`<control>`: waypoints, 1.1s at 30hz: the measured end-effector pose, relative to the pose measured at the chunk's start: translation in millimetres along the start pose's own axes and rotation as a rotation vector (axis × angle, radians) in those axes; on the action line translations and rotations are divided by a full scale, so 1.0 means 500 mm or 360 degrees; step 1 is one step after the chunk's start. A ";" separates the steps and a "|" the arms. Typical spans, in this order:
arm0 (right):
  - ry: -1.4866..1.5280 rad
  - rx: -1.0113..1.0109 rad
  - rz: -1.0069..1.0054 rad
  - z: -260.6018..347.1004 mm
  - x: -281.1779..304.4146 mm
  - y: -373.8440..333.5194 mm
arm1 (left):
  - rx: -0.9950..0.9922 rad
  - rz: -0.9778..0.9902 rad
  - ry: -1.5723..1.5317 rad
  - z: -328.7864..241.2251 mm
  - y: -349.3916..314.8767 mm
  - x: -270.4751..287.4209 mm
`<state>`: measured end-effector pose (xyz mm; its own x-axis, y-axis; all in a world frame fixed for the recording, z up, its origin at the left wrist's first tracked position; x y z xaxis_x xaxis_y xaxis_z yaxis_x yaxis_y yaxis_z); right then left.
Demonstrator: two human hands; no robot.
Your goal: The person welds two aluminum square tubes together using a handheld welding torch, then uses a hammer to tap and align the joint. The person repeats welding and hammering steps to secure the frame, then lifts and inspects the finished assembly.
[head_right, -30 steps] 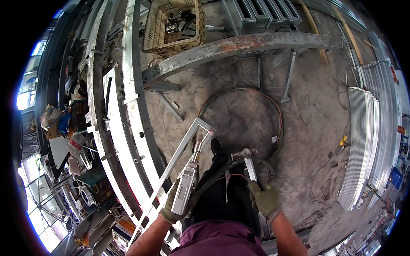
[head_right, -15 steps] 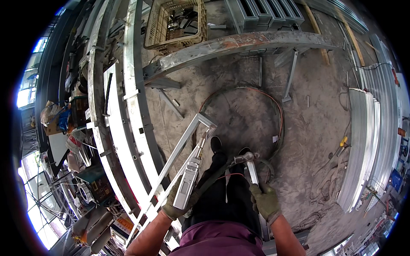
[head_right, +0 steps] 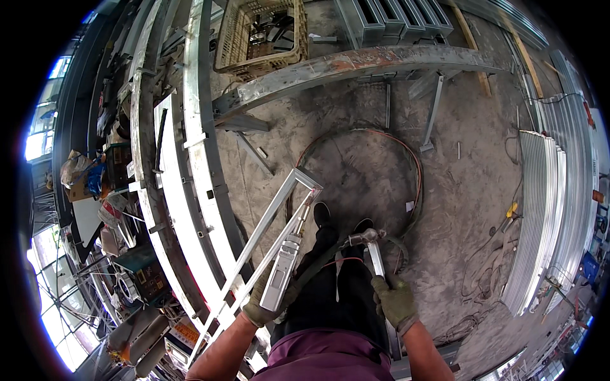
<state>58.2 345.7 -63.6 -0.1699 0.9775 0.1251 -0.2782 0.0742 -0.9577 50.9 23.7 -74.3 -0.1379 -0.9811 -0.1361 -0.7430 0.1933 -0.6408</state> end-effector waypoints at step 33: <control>-0.0024 0.0048 -0.0005 0.005 -0.004 -0.006 | 0.0047 0.0200 0.0028 0.017 0.013 0.017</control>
<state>57.0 343.0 -60.5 -0.1834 0.9741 0.1321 -0.3069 0.0709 -0.9491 50.5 16.8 -86.2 -0.2406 -0.9490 -0.2037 -0.6995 0.3150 -0.6415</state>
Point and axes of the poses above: each hand's wrist, its own y-axis towards the middle knuckle, its own x-axis out of the back of the hand, z = x × y, the point moved 3 cm from there along y, towards the middle knuckle, and after that the axes turned 10 degrees about -y, right-handed, at the moved point
